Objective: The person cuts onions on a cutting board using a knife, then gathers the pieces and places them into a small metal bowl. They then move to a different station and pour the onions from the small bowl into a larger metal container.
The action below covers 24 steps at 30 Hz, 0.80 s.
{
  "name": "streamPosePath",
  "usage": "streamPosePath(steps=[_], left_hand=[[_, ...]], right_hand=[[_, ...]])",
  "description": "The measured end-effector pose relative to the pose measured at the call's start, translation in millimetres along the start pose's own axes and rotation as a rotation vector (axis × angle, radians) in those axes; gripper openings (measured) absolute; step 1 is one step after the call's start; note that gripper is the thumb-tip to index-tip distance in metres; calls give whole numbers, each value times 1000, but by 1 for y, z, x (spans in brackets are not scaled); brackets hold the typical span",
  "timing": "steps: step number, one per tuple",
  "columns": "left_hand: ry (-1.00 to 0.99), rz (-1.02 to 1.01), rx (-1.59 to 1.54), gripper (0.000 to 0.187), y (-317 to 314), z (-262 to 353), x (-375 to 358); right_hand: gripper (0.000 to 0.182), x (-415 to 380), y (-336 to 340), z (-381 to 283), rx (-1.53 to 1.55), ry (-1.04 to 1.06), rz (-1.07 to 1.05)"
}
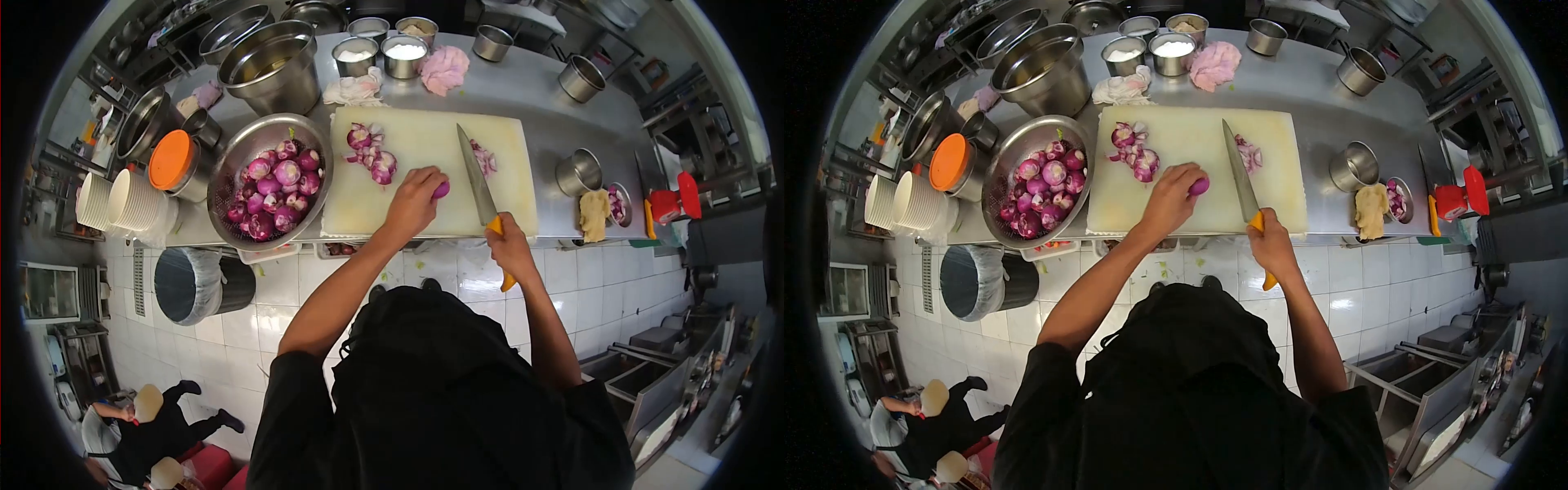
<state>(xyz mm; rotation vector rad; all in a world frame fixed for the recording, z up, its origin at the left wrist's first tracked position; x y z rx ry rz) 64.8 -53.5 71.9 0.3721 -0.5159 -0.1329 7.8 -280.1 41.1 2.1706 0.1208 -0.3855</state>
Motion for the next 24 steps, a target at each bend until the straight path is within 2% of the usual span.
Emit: streamPosePath(steps=[2,6,9,12,13,16,24], left_hand=[[-37,72,44,48,-20,-12,6],[16,91,-13,51,-27,-12,-3],[95,118,-160,49,-23,-15,-12],[8,272,-132,41,-12,-18,-16],[34,306,-144,29,-11,-22,-16],[59,346,-121,21,-12,-27,-15],[105,348,-173,15,-13,-29,-13]], right_hand=[[38,1,0,-2,-55,44,2],[36,-5,8,-20,-135,162,73],[35,-12,12,-46,-129,217,77],[35,-7,13,-69,-141,270,72],[35,-6,12,-74,-147,292,71],[34,-4,14,-88,-180,294,53],[32,9,5,-92,-338,290,-50]])
Point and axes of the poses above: each hand's wrist, its own x-axis towards the middle knuckle, its own y-axis out of the back of the hand, z = x × y, the point moved 8 cm from there along x, towards the middle knuckle, and after that the axes turned 15 degrees about -x, right-handed, at the moved point
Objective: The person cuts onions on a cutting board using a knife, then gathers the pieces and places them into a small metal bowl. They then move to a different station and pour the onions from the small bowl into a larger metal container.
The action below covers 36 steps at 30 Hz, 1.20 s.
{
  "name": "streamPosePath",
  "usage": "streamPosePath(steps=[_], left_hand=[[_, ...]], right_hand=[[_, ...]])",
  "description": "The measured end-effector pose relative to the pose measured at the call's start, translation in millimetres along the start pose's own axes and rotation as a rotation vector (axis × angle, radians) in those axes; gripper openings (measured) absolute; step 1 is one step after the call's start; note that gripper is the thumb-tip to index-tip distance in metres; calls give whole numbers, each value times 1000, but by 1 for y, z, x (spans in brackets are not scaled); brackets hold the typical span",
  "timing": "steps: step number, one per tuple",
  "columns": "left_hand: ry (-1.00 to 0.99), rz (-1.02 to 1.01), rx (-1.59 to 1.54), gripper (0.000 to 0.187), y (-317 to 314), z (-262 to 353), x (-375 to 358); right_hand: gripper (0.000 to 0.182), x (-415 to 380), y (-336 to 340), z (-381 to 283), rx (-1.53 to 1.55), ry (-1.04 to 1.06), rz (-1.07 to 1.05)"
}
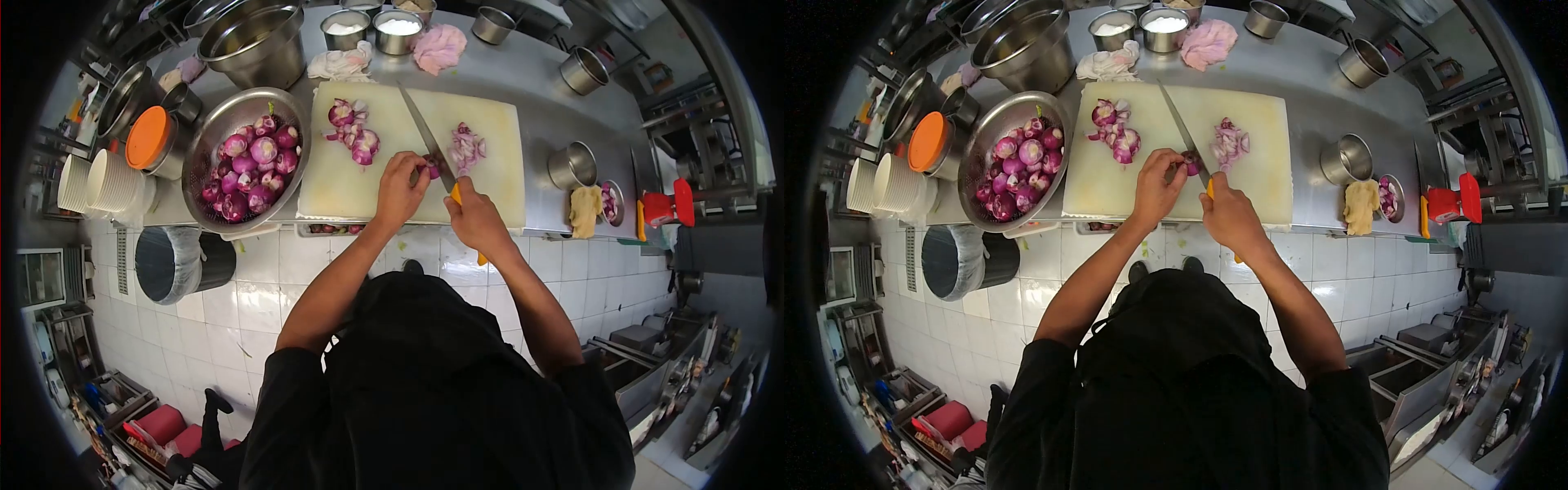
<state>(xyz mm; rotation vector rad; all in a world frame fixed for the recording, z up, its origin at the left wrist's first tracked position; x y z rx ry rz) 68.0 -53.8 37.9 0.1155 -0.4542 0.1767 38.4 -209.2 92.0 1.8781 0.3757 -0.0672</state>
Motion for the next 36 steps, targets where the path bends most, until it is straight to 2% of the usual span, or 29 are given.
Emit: streamPosePath(steps=[7,13,16,17,19,20,21,24,25,28,31,34,36], left_hand=[[30,-11,-31,15,0,-4,1],[-144,-95,48,38,-13,13,-3],[-135,-128,2,46,-12,6,2],[-42,-134,-35,44,-11,1,0],[-54,-52,166,40,0,17,1],[-58,-26,253,39,0,22,0],[42,-31,322,32,-1,12,1],[154,-176,487,29,1,3,-1],[173,-158,438,30,5,10,0],[-65,-25,291,31,16,20,-7],[-4,-108,149,34,19,0,-11],[70,-119,94,32,22,-6,-11],[66,-114,88,31,23,-4,-12]], right_hand=[[29,24,-29,6,-38,-2,-129],[32,33,-39,19,-7,27,-83],[32,30,-32,17,181,-127,-282],[33,31,-31,12,202,-126,-293],[34,25,-28,18,241,-168,-298],[34,29,-28,22,204,-118,-237],[35,33,-36,31,166,-76,-180],[37,20,-24,26,108,-49,-101],[37,17,-16,18,97,-50,-91],[37,9,-7,4,103,-25,-83],[37,4,0,-12,78,-46,-173],[35,-1,0,-24,109,-153,-340],[32,3,-1,-25,43,-86,-280]])
Point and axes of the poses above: each hand's wrist, its own x-axis towards the middle knuckle, its own y-axis out of the back of the hand, z = x × y, the point moved 8 cm from there along x, towards the middle knuckle, and after that the axes turned 15 degrees about -x, right-handed, at the moved point
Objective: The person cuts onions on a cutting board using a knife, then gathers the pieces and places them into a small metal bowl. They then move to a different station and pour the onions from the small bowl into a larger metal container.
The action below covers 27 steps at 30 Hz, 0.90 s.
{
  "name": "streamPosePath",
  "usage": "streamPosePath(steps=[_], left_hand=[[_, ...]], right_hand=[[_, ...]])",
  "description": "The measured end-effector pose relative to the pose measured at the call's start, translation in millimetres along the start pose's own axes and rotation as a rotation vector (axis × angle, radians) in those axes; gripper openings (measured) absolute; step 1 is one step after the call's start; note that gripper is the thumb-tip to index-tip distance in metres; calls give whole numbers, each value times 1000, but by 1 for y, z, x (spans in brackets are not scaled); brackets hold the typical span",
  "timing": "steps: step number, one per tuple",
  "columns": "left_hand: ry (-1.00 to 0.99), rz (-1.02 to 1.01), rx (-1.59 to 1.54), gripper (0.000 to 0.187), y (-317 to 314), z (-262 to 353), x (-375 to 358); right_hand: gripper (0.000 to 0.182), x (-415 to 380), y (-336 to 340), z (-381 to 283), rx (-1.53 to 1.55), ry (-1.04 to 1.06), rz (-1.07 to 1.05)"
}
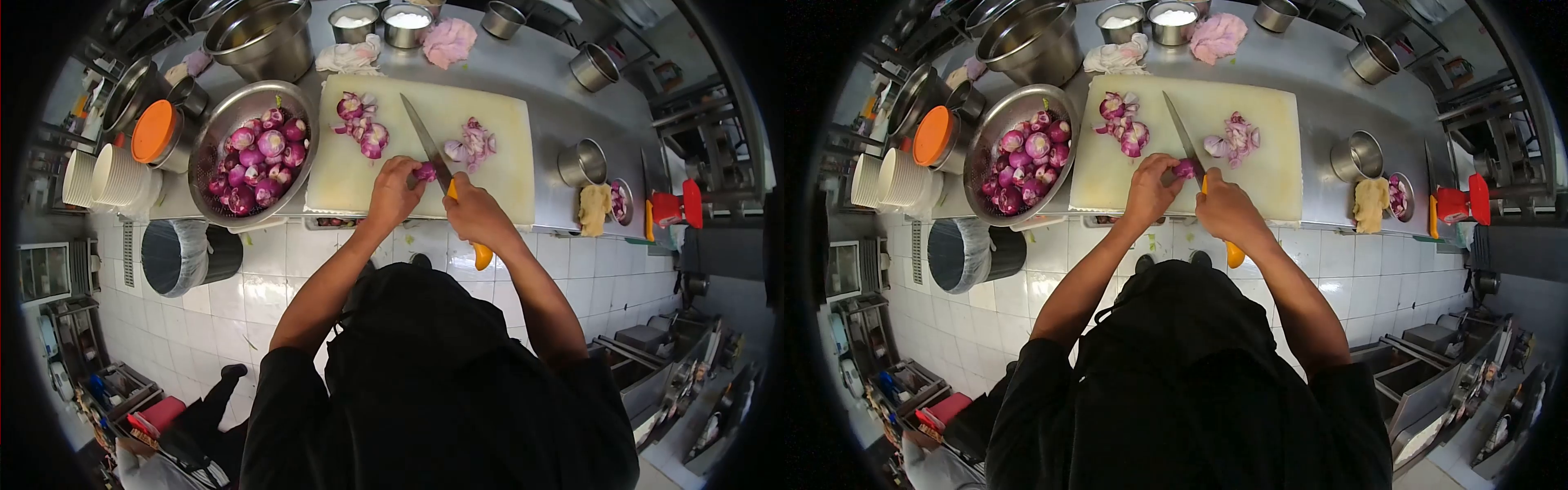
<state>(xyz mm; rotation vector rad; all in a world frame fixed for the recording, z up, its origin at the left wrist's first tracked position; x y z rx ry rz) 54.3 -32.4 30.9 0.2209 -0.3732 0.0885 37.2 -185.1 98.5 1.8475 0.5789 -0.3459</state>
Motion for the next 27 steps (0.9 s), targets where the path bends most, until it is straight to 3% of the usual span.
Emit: streamPosePath(steps=[7,10,13,19,22,25,27], left_hand=[[-52,14,5,27,4,1,-1],[82,8,-59,26,4,-2,0],[-41,-2,8,24,5,2,3],[55,-162,65,32,3,7,15],[-361,-404,114,38,-10,41,27],[-266,-645,145,39,-29,13,31],[-165,-559,152,38,-20,8,35]], right_hand=[[28,6,-13,-3,0,21,45],[28,30,-48,3,-71,88,260],[32,31,-43,4,-32,68,211],[35,0,5,2,-14,23,237],[34,-12,25,10,50,-31,244],[33,-15,31,23,125,-85,217],[34,-15,30,24,101,-86,200]])
Point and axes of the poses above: each hand's wrist, its own x-axis towards the middle knuckle, its own y-axis out of the back of the hand, z = x × y, the point moved 8 cm from there along x, towards the middle knuckle, and after that the axes turned 15 degrees about -x, right-handed, at the moved point
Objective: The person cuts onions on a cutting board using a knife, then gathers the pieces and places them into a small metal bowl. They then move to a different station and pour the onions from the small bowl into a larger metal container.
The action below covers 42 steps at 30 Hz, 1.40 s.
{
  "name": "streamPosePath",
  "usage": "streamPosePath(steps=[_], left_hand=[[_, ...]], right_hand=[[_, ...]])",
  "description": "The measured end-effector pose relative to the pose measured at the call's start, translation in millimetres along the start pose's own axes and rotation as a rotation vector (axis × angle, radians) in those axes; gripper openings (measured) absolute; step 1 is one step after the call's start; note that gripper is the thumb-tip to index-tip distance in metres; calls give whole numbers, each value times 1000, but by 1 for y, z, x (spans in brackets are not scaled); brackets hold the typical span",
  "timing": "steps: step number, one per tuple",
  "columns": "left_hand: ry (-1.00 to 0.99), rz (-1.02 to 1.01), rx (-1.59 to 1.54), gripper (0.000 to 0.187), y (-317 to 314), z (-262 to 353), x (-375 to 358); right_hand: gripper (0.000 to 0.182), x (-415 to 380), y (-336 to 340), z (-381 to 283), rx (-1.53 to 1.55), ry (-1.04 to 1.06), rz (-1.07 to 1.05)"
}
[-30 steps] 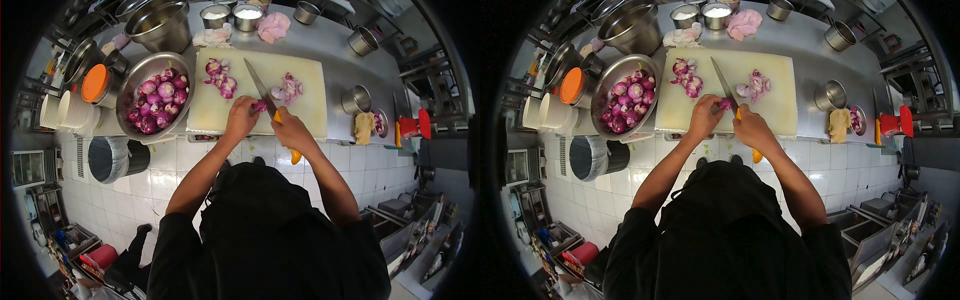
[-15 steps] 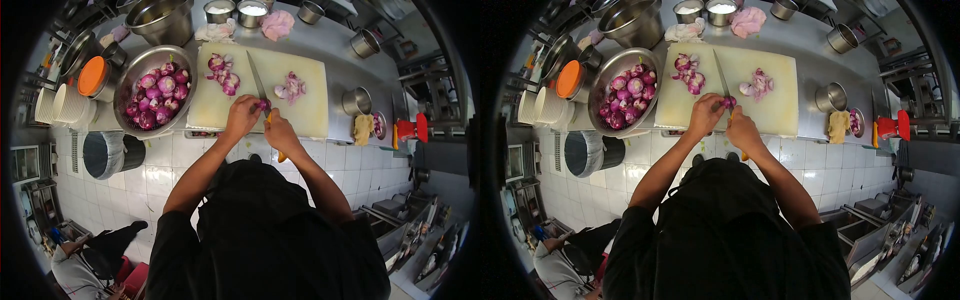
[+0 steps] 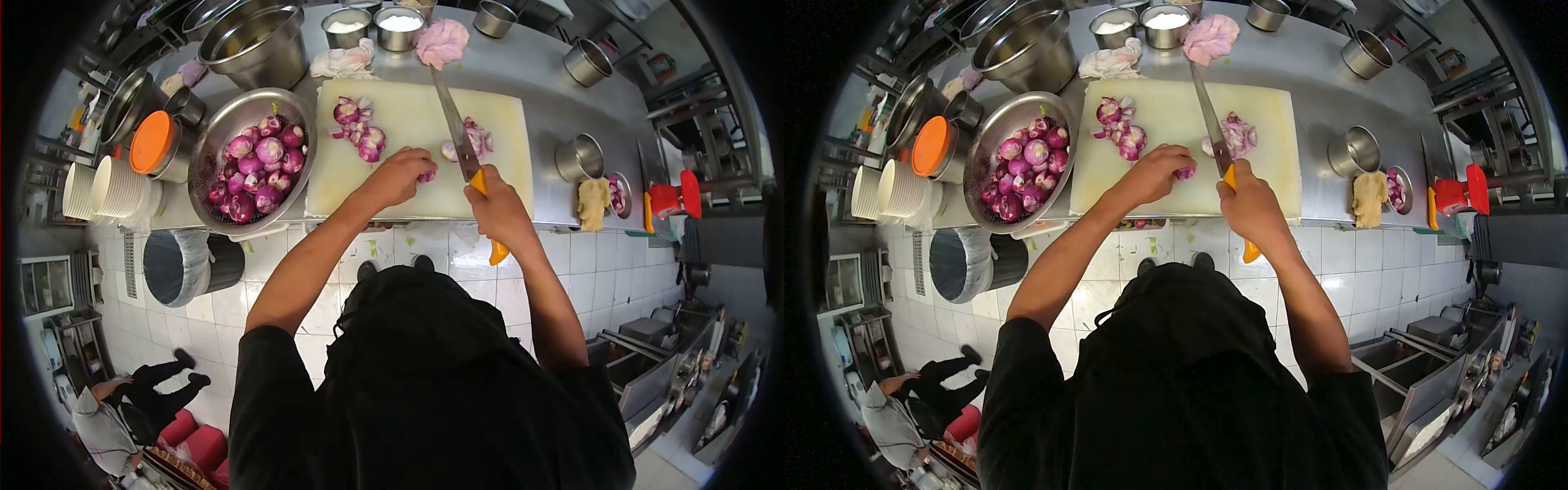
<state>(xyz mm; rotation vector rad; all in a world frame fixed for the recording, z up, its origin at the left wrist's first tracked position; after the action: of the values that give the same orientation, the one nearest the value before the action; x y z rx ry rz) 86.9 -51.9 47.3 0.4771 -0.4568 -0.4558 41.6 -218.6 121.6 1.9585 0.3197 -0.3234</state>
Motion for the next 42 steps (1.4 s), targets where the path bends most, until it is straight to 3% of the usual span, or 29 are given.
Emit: streamPosePath(steps=[4,7,10,13,19,29,34,37,42], left_hand=[[243,275,-60,42,-1,-2,-18],[242,469,-85,43,2,4,-31],[219,519,-78,37,7,-1,-45],[86,557,-105,32,11,4,-48],[113,535,-130,28,4,-3,-41],[68,543,-69,28,4,6,-41],[42,546,-18,31,2,18,-34],[83,517,147,30,-1,23,-29],[191,625,297,27,18,3,-27]], right_hand=[[33,-3,-12,2,7,39,-8],[33,-1,-20,-9,-36,65,-51],[33,5,-28,-14,-119,154,13],[34,5,-30,-22,-153,168,-41],[32,6,-35,-26,-218,147,-134],[27,31,-82,-17,-229,212,-75],[31,41,-58,-18,-103,130,-178],[33,38,-39,-23,-83,208,-63],[35,12,5,-15,-1,161,4]])
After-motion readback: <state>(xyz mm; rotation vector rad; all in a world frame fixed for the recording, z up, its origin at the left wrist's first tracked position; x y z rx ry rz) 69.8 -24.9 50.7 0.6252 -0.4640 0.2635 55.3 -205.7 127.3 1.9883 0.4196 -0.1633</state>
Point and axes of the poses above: each hand's wrist, its own x-axis towards the middle knuckle, its own y-axis out of the back of the hand, z = x × y, the point moved 8 cm from there along x, towards the middle knuckle, and after that the axes turned 15 degrees about -x, right-handed, at the moved point
